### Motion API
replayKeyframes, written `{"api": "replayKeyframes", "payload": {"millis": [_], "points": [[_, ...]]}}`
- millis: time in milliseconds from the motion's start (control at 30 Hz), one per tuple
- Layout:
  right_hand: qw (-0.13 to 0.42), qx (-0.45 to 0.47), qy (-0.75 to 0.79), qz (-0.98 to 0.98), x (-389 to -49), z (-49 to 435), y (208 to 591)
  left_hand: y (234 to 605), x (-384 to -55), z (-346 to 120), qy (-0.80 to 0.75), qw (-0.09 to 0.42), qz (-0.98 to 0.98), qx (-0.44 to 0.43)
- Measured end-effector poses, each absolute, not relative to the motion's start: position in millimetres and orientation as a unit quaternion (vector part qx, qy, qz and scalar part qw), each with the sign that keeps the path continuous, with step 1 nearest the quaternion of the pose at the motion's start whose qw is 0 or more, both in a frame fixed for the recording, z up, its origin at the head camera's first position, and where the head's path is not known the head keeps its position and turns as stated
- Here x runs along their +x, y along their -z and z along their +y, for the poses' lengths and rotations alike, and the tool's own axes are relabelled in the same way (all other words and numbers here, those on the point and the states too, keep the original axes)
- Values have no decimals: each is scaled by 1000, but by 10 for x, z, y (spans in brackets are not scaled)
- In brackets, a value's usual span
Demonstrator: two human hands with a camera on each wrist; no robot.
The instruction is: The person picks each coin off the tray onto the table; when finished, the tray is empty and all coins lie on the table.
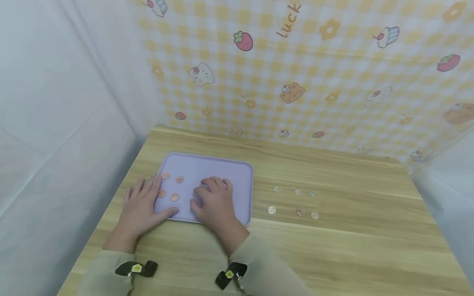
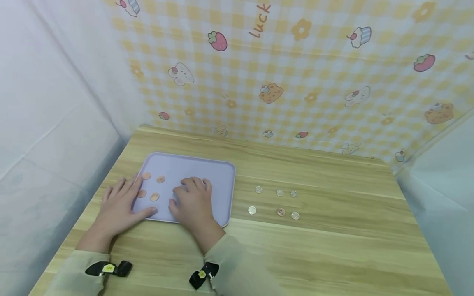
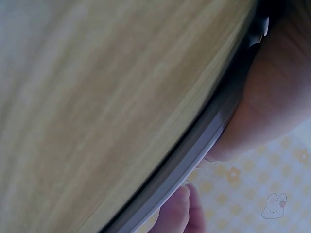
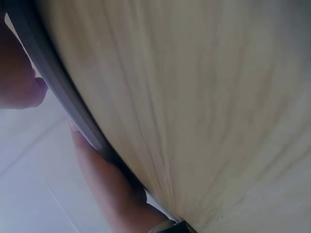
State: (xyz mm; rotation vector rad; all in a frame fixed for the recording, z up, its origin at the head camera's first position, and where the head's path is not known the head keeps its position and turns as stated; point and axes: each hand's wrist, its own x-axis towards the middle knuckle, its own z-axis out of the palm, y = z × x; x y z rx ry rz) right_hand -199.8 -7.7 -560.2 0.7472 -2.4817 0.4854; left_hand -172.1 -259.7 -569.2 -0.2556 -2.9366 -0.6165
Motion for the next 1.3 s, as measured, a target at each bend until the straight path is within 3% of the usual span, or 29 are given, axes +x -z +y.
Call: {"api": "replayKeyframes", "payload": {"millis": [233,433,1000,1300], "points": [[177,345,-141,-911,-2007,-276,5582,5679,-1731,-2605,198,71,-973,-91],[106,347,-106,-926,-2021,-290,5572,5693,-1738,-2594,196,73,-973,-93],[120,291,-209,-926,-2028,-286,5583,5660,-1733,-2590,200,70,-973,-92],[45,269,-214,-938,-2032,-306,5543,5693,-1744,-2598,199,68,-973,-91]]}}
